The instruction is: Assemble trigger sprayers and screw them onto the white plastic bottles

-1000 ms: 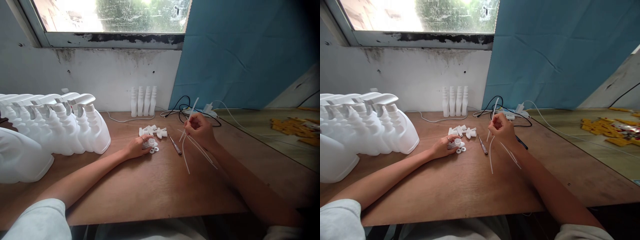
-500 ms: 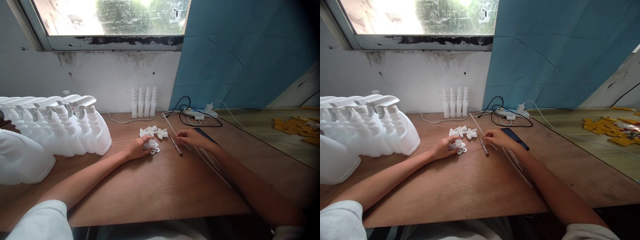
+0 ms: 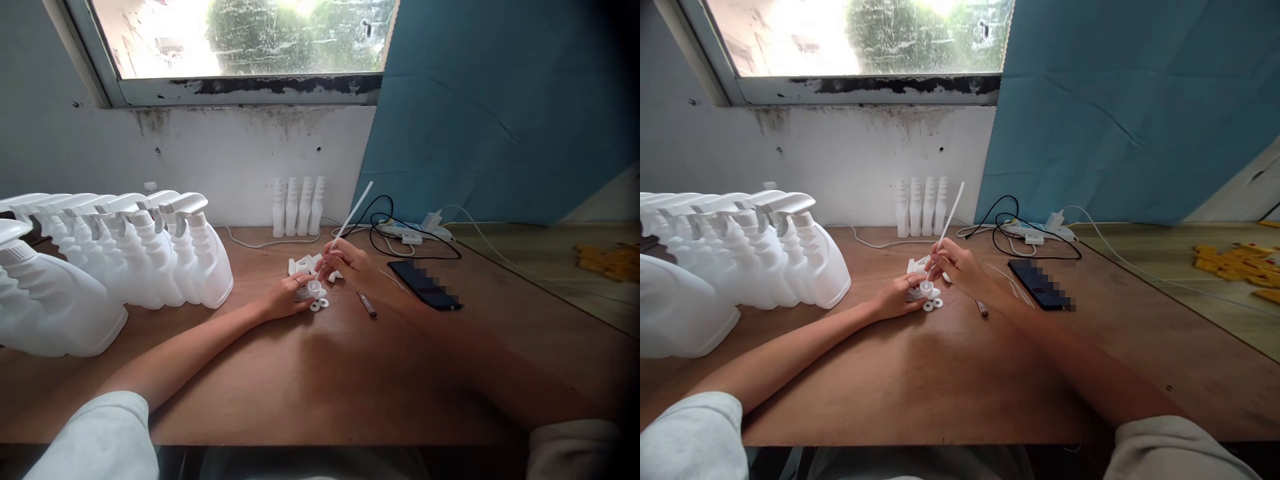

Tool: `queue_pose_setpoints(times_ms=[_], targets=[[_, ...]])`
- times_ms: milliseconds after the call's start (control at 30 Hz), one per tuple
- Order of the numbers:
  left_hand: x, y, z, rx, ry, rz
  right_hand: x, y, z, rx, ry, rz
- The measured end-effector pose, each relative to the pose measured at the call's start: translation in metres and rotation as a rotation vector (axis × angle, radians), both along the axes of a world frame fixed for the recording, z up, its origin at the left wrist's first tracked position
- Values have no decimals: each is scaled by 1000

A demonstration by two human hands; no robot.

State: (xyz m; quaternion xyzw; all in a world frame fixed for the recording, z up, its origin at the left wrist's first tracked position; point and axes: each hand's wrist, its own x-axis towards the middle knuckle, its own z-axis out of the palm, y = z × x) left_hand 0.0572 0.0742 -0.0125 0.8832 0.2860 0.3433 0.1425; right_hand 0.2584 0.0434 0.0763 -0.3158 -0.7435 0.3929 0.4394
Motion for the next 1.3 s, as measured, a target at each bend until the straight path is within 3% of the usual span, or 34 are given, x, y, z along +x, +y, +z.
queue_pose_setpoints(times_ms=[233, 433, 633, 967, 1067, 1133, 1300], targets=[[0, 0, 1, -1, 0, -27, -2, 1, -2, 101, -143, -56], [1, -1, 4, -37, 3, -18, -4, 5, -15, 297, -395, -151], [1, 4, 2, -28, -51, -55, -8, 11, -29, 398, -378, -127], [1, 0, 6, -13, -143, -121, -8, 15, -47, 409, -328, -158], [-1, -2, 9, -67, -277, -35, -7, 17, -47, 390, -301, -156], [-1, 6, 8, -134, -441, 101, -8, 19, -47, 380, -294, -111], [4, 67, 4, -119, -616, 486, -10, 18, -56, 242, -319, -40]])
